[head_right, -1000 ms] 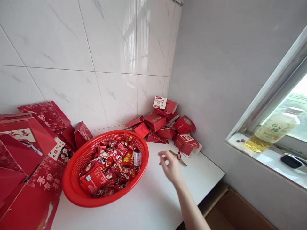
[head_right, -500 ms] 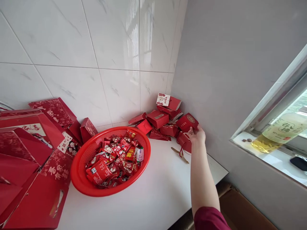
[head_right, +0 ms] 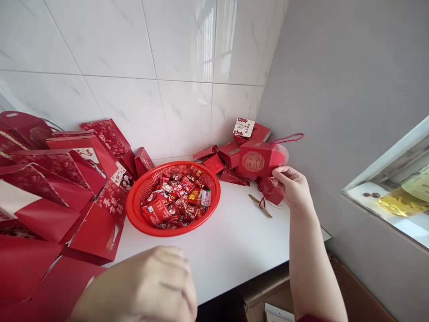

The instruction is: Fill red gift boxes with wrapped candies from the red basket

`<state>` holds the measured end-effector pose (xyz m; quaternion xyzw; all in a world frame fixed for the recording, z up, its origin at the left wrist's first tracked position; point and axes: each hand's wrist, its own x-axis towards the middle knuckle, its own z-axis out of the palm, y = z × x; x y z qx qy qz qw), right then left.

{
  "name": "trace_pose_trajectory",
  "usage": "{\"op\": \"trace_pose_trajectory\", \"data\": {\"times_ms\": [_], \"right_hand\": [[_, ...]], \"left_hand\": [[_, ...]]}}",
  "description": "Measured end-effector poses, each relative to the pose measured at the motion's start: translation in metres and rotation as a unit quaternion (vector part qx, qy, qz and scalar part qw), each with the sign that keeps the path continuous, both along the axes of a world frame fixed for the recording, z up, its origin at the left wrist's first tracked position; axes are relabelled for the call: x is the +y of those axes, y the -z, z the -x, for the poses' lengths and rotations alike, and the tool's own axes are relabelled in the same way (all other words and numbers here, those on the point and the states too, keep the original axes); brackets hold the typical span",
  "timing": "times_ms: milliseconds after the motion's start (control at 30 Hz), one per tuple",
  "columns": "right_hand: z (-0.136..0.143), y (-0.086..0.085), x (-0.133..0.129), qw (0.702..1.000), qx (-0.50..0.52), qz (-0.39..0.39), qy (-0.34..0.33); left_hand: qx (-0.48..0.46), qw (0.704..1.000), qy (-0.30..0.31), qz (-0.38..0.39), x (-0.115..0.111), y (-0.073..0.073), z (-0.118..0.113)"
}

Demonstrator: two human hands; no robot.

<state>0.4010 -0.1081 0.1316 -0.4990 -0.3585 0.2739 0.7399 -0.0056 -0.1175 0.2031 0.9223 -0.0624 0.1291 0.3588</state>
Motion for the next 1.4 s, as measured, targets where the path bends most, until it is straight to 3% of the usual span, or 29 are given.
{"op": "trace_pose_trajectory", "data": {"times_ms": [100, 200, 300, 367, 433, 500, 633, 733, 833, 933, 1067, 1167, 1267, 1400], "right_hand": [[0.035, -0.016, -0.042, 0.991, -0.052, 0.028, -0.121], [0.074, -0.020, -0.071, 0.957, -0.108, 0.075, -0.259], [0.116, -0.006, -0.083, 0.909, -0.188, 0.090, -0.361], [0.142, 0.011, -0.084, 0.896, -0.245, 0.006, -0.370], [0.163, 0.030, -0.082, 0.889, -0.282, -0.087, -0.349], [0.178, 0.046, -0.078, 0.889, -0.285, -0.108, -0.343], [0.193, 0.062, -0.067, 0.877, -0.288, -0.004, -0.384], [0.196, 0.061, -0.059, 0.862, -0.323, 0.049, -0.389], [0.201, 0.057, -0.055, 0.864, -0.370, 0.081, -0.331], [0.212, 0.056, -0.056, 0.837, -0.479, 0.117, -0.238], [0.228, 0.063, -0.060, 0.765, -0.617, 0.150, -0.106], [0.236, 0.072, -0.063, 0.739, -0.647, 0.177, -0.070], [0.239, 0.080, -0.064, 0.745, -0.615, 0.237, -0.102], [0.238, 0.085, -0.059, 0.781, -0.529, 0.262, -0.203]], "left_hand": [[-0.035, 0.986, -0.162, -0.035, -0.001, -0.003, 0.003], [-0.088, 0.942, -0.324, 0.004, -0.005, 0.014, 0.017], [-0.125, 0.903, -0.411, 0.034, -0.011, 0.042, 0.032], [-0.148, 0.882, -0.445, 0.040, -0.012, 0.056, 0.039], [-0.164, 0.872, -0.459, 0.041, -0.011, 0.064, 0.044], [-0.151, 0.875, -0.458, 0.039, -0.009, 0.068, 0.046], [-0.024, 0.882, -0.470, 0.027, -0.003, 0.082, 0.046], [0.045, 0.859, -0.510, 0.012, -0.003, 0.103, 0.049], [0.050, 0.825, -0.563, 0.018, -0.009, 0.126, 0.056], [0.069, 0.804, -0.590, 0.033, -0.018, 0.141, 0.061], [0.147, 0.771, -0.620, -0.007, -0.023, 0.139, 0.059], [0.208, 0.768, -0.605, -0.019, -0.018, 0.131, 0.055], [0.224, 0.786, -0.575, 0.039, -0.009, 0.129, 0.052], [0.166, 0.829, -0.521, 0.119, -0.002, 0.135, 0.052]]}}
